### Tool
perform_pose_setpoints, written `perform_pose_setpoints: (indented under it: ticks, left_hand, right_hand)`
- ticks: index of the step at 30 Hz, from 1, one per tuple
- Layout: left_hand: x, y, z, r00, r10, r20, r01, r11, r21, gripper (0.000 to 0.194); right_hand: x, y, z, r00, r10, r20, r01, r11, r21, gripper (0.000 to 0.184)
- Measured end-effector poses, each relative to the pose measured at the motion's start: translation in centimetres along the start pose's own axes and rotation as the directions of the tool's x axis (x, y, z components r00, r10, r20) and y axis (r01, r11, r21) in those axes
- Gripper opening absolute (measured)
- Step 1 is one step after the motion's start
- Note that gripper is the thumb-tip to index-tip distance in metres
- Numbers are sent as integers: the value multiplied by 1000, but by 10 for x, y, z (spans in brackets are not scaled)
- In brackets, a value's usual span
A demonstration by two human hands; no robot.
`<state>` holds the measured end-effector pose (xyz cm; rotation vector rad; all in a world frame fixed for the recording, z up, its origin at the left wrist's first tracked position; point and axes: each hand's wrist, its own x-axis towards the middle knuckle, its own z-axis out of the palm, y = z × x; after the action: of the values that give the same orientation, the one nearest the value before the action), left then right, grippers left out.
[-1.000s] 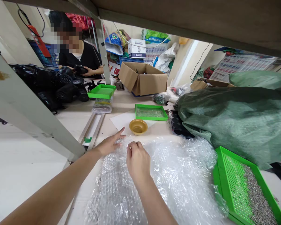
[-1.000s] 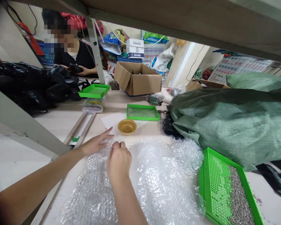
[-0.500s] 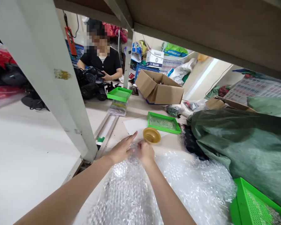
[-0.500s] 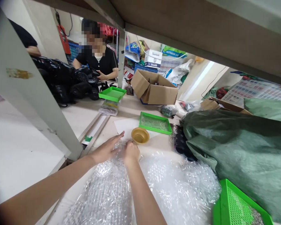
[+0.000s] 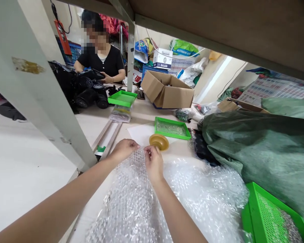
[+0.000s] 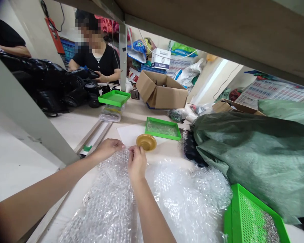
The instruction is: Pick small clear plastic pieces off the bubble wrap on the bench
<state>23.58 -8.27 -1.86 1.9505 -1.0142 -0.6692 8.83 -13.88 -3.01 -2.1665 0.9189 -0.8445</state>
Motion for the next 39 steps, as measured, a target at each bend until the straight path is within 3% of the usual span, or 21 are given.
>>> perform_pose_setpoints:
  ticks: [4,8,16,23,26,29,32,35,39]
  left_hand:
    - [-8,6,0,1000,11,11,-10,993,-121,38]
    - [-20,13,6,998,60,-2,-60,985,-161,31]
    - [-36,21,2,980,194,-49,-186,974,131,20]
    - [-29,25,-7,981,186,-58,-164,947,275,21]
    - [-21,24,-2,981,189,-36,-167,929,331,21]
    - [-11,23,8,984,173,-34,-142,891,430,21]
    - [-9,28,17,992,126,11,-110,817,566,18]
    - [-7,38,22,994,79,80,-112,743,660,17]
    - [1,47,16,961,193,198,-276,715,642,30]
  right_hand:
    - [-3,-11,-5,1000,1,7,-1,997,-79,16]
    - [-7,-18,-8,998,32,52,-25,991,-128,16]
    - [-7,-29,-21,988,79,130,-50,976,-212,19]
    - [-24,-24,-24,977,124,171,-75,960,-271,26]
    - [-24,-22,-19,973,145,178,-70,926,-371,29]
    - [-19,-22,-14,956,181,232,-44,868,-494,20]
    - [-20,-21,-13,930,200,308,-21,867,-499,14]
    - [-25,-13,-13,924,210,319,-22,863,-505,30]
    - [-22,-4,-11,937,204,284,16,786,-618,21]
